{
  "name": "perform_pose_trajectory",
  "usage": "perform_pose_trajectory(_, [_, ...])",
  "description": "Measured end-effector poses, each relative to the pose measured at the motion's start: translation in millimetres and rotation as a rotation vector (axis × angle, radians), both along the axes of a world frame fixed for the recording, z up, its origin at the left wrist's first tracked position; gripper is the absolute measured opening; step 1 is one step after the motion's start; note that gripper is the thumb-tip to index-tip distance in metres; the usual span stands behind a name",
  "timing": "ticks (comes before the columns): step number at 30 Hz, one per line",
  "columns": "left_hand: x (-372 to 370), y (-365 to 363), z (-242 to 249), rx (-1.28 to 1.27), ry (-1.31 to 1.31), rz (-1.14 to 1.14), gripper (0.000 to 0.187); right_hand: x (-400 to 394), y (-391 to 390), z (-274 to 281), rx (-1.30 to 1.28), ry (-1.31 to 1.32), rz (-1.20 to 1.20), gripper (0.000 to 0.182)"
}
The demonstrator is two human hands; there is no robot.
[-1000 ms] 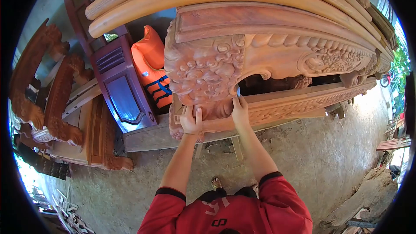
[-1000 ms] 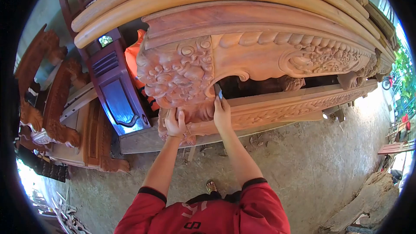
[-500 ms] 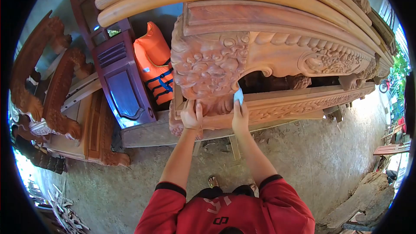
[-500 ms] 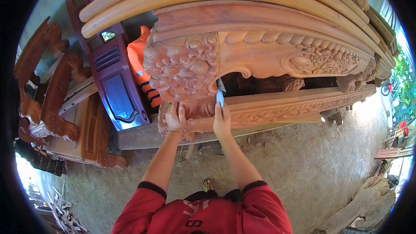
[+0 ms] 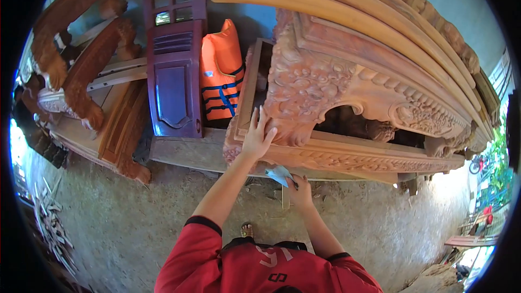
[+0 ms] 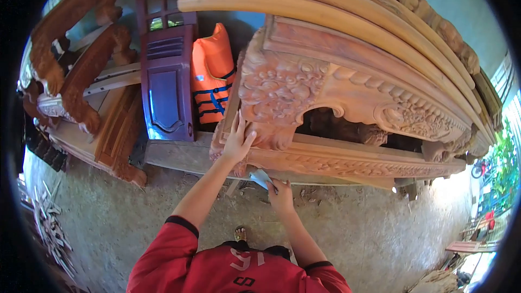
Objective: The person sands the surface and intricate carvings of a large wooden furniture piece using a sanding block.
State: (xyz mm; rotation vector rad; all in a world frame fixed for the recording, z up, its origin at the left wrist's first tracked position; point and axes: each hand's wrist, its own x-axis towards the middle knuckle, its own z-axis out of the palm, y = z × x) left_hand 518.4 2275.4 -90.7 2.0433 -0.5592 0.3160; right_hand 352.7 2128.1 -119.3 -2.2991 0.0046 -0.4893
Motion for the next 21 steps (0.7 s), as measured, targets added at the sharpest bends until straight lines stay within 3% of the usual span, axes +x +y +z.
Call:
perform_pose_trajectory(2, [-19,2,-22,0.023,-0.019,0.086,0.082,-5,-6,2,0.105,0.073,-0.006,0.018])
perform_pose_trajectory(5, [-63,10,-32,-0.114,0.403,-0.124,0.090,-9,-10,8,0.319,0.182,-0.001,0.018])
perform_pose_trajectory(8, [-95,21,-36,-0.282,0.215,-0.246,0.076,-1,-6,22,0.490,0.247,-0.032,0.020])
perform_pose_trajectory(10, [-118,38,4,-0.398,0.956,-0.672,0.055,5,-11,24,0.603,0.183,-0.048,0.019])
perform_pose_trajectory(11, [-119,38,5,-0.403,0.958,-0.663,0.055,8,-14,29,0.595,0.189,-0.027,0.017])
perform_pose_trajectory(13, [-118,32,8,-0.062,0.974,-0.506,0.036,18,-24,27,0.598,0.054,-0.069,0.017])
perform_pose_trajectory(14, [-115,31,6,-0.065,0.974,-0.500,0.036,24,-29,27,0.598,-0.086,-0.117,0.018])
perform_pose_trajectory(16, [-111,29,-2,-0.643,0.444,-0.202,0.028,43,-42,49,0.829,-0.164,-0.358,0.023])
perform_pose_trajectory(18, [-94,48,11,-0.703,0.479,0.053,0.024,68,-82,41,0.635,-0.335,-0.367,0.031])
perform_pose_trajectory(20, [-62,57,7,-0.561,0.133,0.353,0.021,94,-110,40,0.336,-0.288,-0.425,0.038])
perform_pose_trajectory(21, [-47,56,3,-0.567,0.139,0.363,0.021,105,-123,36,0.329,-0.281,-0.417,0.038])
